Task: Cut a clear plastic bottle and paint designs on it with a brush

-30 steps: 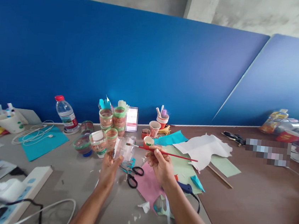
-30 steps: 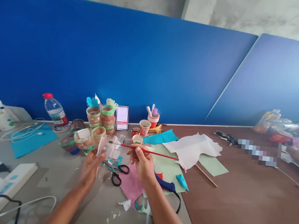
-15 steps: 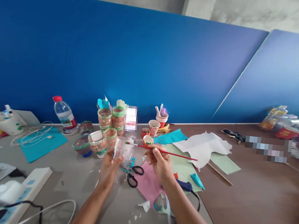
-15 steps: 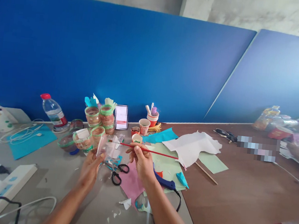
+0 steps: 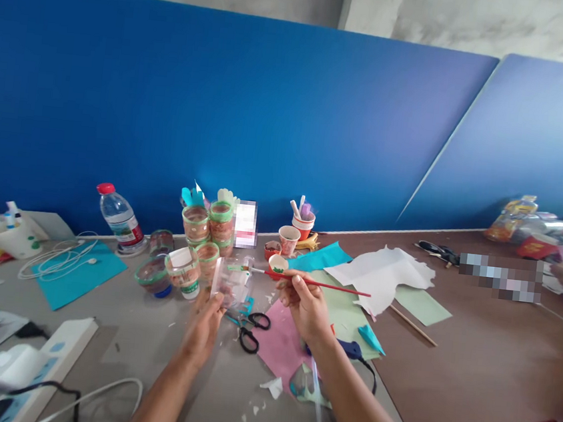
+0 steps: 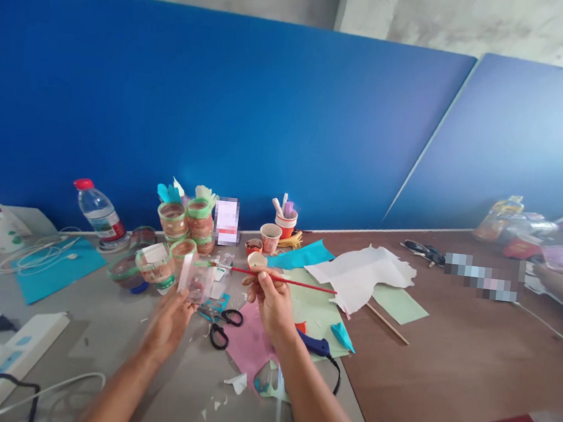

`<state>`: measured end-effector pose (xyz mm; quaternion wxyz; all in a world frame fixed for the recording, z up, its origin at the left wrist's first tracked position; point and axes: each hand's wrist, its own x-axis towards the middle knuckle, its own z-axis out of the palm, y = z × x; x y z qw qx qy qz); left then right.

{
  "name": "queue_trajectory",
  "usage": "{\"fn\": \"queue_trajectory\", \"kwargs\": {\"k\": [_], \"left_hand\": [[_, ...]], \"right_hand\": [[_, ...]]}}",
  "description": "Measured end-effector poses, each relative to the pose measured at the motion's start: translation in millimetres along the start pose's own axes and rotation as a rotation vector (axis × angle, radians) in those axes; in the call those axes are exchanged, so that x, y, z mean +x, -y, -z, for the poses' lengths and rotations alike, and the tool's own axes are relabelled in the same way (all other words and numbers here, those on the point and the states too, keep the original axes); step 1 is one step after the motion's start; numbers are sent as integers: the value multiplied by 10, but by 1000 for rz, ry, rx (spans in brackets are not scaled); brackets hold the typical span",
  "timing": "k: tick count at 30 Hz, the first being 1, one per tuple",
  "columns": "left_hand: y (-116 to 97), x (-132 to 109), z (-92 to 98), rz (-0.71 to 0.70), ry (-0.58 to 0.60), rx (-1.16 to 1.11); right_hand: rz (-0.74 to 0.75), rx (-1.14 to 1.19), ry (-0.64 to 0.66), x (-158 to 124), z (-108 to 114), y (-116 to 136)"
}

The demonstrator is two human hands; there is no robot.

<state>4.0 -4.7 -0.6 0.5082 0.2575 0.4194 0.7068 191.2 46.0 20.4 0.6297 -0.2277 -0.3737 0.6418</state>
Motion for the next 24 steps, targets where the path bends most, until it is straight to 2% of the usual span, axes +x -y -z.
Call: {"fn": "queue_trajectory", "kwargs": {"k": [7,11,15,19,24], "left_hand": [[-9,5,30,176,119,-267],[4,17,92,257,230,-360],[3,30,147,290,321,-389],[-25,26,156,311,333,-379],[-98,-40,75,337,356,-357]], "right_hand": [[-32,38,-9,28,9,21],[-56,76,-20,33,2,34],[-81,93,-22,33,4,39],[-96,105,-13,39,22,27],[-122,151,-4,37,21,11]]}}
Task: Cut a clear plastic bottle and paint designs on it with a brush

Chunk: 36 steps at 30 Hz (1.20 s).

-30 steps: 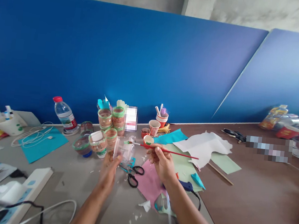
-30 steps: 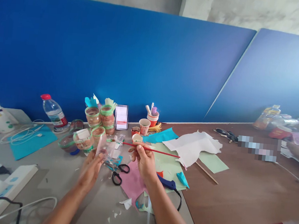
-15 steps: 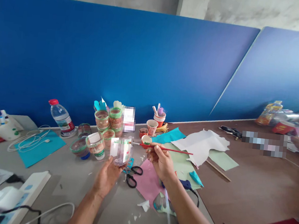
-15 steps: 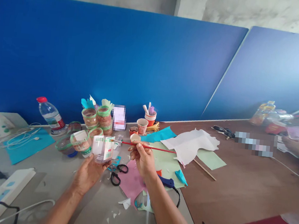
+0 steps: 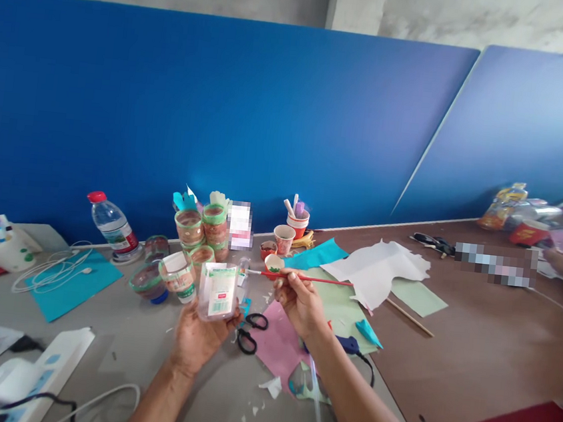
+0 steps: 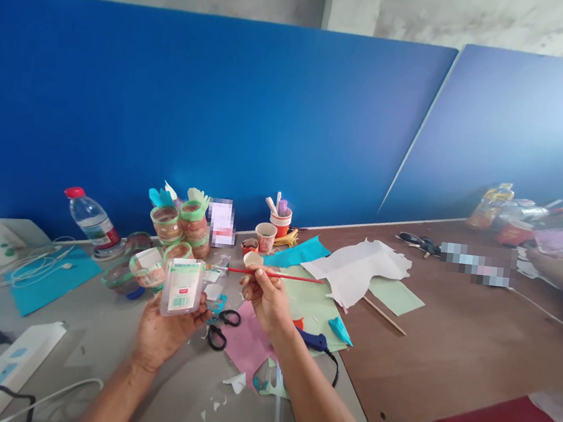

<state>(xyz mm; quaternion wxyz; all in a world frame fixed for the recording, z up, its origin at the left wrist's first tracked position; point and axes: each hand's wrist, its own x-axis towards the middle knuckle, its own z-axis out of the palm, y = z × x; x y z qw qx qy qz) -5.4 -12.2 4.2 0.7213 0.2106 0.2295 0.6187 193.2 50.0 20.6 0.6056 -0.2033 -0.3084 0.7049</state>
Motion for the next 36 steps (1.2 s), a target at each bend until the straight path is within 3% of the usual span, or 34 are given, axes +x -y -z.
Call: {"fn": "queue_trajectory", "kwargs": {"k": [6,14,20,22,25,31,36], "left_hand": [[-23,-67,-140,29,86,11],[-21,-86,-59,93,181,-5],[20,-95,-19,116,159,87],[49,-79,5,76,80,116],[85,-24,21,-136,-103,214],[62,65,-18,-613,-407,776],[57,82,124,-821,-674,1227]], "right_hand": [[-33,-11,30,-3,-31,-39],[-49,15,47,5,-12,-78],[-39,-5,35,22,-5,-104],[-9,-8,14,29,5,-94],[62,10,-51,41,22,-44],[111,54,-70,21,8,42],[110,-14,15,-29,-14,-14]]}}
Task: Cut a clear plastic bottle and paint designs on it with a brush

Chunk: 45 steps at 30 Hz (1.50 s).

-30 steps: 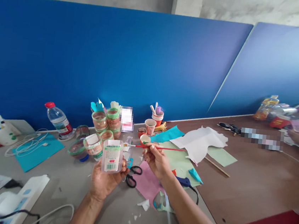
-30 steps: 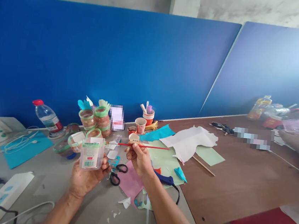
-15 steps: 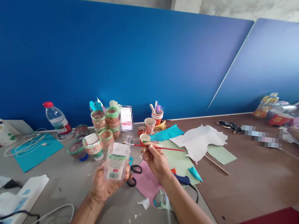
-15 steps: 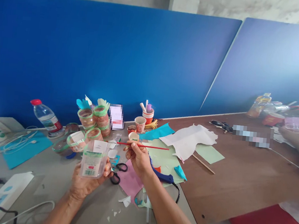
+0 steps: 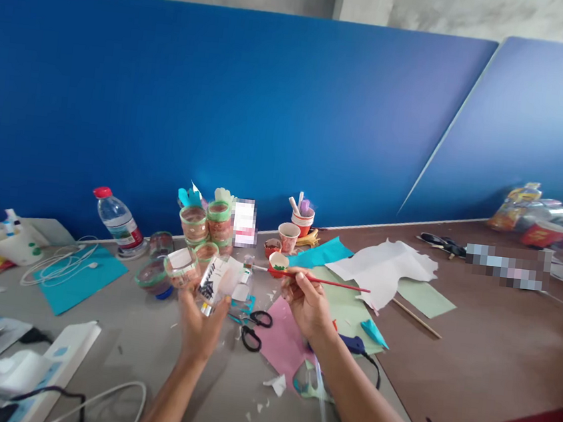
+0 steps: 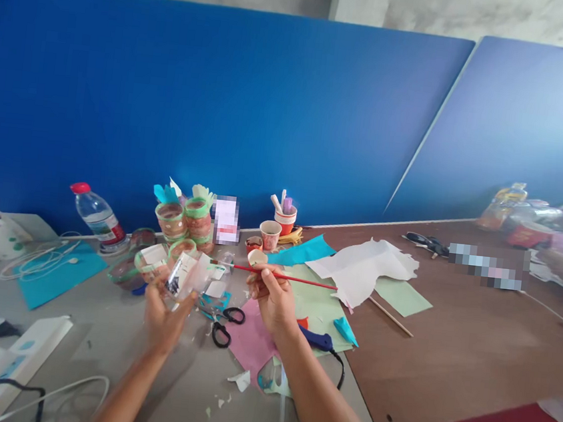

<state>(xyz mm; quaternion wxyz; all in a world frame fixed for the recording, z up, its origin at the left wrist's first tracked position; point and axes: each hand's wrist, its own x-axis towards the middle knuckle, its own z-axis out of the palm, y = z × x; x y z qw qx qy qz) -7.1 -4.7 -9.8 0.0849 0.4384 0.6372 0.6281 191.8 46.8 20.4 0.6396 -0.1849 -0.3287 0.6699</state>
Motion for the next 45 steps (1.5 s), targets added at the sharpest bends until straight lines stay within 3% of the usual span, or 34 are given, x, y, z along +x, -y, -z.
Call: {"fn": "queue_trajectory", "kwargs": {"k": [9,18,21,25,32,38,45], "left_hand": [[38,-2,-20,-385,-65,285],[29,11,-28,-504,-112,362],[35,19,-20,-452,-124,351],[10,15,3,-196,-101,255],[-130,21,31,47,76,-55],[-145,66,44,101,128,-88],[-94,17,38,90,40,89]], "right_hand": [[-36,-76,35,-78,-67,-36],[-19,-157,7,-100,-95,-111],[9,-186,6,-108,-85,-136],[34,-188,-14,-98,-74,-140],[12,-195,-65,-44,-36,-159],[26,-150,-107,-42,-31,-133],[-10,-134,20,-119,-114,-72]]}}
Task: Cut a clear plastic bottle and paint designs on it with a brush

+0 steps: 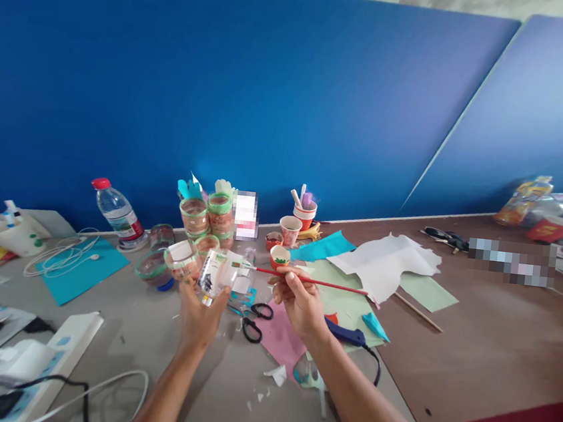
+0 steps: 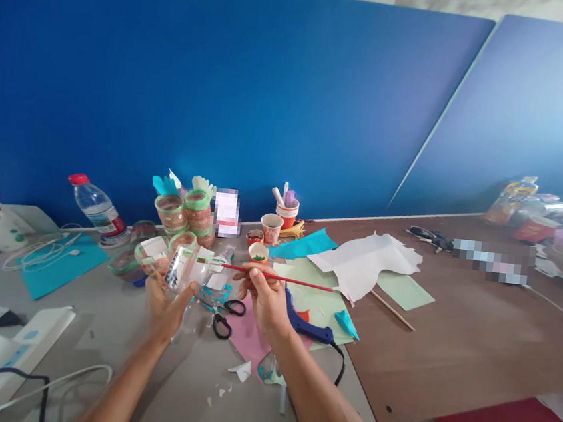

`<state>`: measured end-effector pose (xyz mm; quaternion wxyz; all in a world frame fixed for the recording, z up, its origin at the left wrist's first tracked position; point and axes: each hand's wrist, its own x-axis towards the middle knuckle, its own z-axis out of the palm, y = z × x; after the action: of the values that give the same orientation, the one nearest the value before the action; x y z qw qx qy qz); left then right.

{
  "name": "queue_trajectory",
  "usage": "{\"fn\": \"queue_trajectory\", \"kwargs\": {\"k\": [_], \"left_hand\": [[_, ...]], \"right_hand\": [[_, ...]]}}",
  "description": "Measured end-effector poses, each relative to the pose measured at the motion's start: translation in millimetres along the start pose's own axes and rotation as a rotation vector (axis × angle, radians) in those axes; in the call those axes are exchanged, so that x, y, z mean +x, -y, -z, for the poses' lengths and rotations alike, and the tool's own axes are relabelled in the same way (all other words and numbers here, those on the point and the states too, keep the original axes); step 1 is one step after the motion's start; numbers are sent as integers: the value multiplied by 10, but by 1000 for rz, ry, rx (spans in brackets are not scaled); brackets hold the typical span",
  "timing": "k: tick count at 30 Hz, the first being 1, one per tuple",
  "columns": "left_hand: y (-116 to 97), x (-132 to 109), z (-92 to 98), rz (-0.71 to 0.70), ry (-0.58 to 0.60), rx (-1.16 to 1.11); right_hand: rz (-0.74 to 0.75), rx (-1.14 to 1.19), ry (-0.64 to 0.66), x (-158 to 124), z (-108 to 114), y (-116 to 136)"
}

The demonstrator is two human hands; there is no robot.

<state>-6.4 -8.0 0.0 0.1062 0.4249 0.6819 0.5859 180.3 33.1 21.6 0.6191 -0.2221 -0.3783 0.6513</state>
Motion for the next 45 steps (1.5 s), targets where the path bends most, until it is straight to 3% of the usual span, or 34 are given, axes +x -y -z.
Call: {"fn": "queue_trajectory", "kwargs": {"k": [4,8,16,19,25,30,34,38,40,45], "left_hand": [[9,-15,-25,-25,-10,-1],[21,-1,-30,-41,29,-106],[133,11,-68,-90,-11,-147],[101,-17,-68,-114,-34,-111],[52,-132,-103,-163,-21,-26],[19,-247,-178,-207,41,38],[10,-287,-205,-313,58,54],[39,-270,-160,-394,180,-10],[56,-237,-125,-333,238,-108],[86,-114,-91,8,354,-521]], "right_hand": [[12,-36,1,7,2,-20],[27,-63,-93,62,74,-58],[94,-178,-229,100,145,-81],[114,-306,-155,26,87,-133],[97,-475,139,-130,-11,-270],[43,-495,191,-142,-35,-304],[85,-438,203,-132,-75,-261],[90,-432,161,-92,-50,-239],[81,-375,172,-60,-11,-241],[24,-284,204,-26,39,-170]]}}
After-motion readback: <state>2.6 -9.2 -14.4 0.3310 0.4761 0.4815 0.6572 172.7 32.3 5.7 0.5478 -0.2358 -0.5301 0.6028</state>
